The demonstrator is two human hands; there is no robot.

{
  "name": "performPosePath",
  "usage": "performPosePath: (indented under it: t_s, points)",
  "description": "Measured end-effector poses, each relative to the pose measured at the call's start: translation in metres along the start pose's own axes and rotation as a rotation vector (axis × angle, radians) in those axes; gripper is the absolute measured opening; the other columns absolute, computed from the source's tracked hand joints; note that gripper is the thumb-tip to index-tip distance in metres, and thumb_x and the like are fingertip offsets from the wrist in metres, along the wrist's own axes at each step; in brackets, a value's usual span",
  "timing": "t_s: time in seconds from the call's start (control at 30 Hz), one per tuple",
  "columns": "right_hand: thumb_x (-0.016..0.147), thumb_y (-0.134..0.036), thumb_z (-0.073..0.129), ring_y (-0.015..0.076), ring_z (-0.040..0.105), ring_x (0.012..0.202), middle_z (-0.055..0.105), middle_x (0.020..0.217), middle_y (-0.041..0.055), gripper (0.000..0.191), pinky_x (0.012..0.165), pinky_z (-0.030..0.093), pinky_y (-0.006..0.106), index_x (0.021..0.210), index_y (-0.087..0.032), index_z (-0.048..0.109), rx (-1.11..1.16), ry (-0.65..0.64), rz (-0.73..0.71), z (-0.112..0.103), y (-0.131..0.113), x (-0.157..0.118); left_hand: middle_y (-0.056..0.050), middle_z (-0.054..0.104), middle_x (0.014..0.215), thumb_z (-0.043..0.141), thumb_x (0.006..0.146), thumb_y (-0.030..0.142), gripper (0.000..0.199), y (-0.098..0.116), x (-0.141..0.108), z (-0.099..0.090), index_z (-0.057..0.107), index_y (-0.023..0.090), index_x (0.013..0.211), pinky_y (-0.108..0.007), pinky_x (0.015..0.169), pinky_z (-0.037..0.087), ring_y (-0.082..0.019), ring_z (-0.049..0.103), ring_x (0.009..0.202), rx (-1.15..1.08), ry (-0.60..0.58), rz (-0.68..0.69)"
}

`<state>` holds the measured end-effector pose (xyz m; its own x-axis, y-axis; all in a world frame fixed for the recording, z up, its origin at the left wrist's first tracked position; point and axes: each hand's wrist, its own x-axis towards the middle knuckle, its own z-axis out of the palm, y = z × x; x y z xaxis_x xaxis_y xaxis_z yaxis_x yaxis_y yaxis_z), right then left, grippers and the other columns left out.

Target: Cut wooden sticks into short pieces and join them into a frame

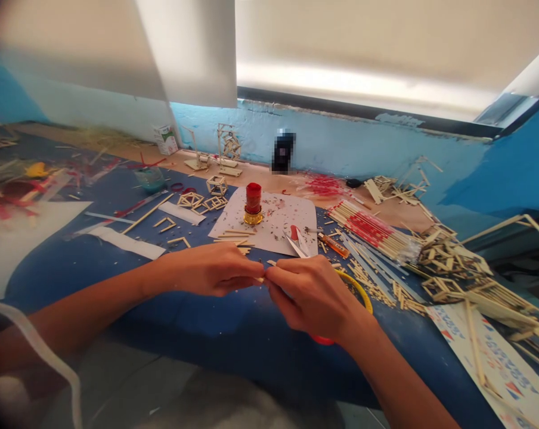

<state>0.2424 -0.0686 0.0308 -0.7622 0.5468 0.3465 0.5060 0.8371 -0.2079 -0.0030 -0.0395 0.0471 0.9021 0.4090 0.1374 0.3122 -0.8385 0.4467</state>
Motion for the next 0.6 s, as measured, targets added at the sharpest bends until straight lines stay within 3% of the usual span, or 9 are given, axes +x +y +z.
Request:
performPosePath:
  t_s: [0.23, 0.6]
  points:
    - [0.101, -0.017, 0.049, 0.0159, 0.059, 0.068, 0.064, 0.077, 0.0021, 0.022, 0.063, 0.033, 0.029, 0.099, -0.016, 0.071, -0.081, 0.008, 0.157, 0.008, 0.0, 0.006, 0.0, 0.057, 0.068, 0.044, 0.106, 0.026, 0.022, 0.003, 0.005, 0.003, 0.06, 0.018, 0.092, -0.029, 0.056, 0.03, -0.017, 0.053, 0.062, 0.138, 0.048, -0.138]
    - [0.102, -0.019, 0.051, 0.0156, 0.06, 0.061, 0.064, 0.07, 0.001, 0.025, 0.06, 0.033, 0.03, 0.087, -0.017, 0.071, -0.215, 0.174, 0.233, 0.015, -0.005, 0.015, 0.002, 0.053, 0.063, 0.045, 0.104, 0.021, 0.023, 0.002, 0.015, 0.023, 0.055, 0.017, 0.083, -0.027, 0.057, 0.031, -0.014, 0.051, 0.058, -0.055, 0.253, -0.322]
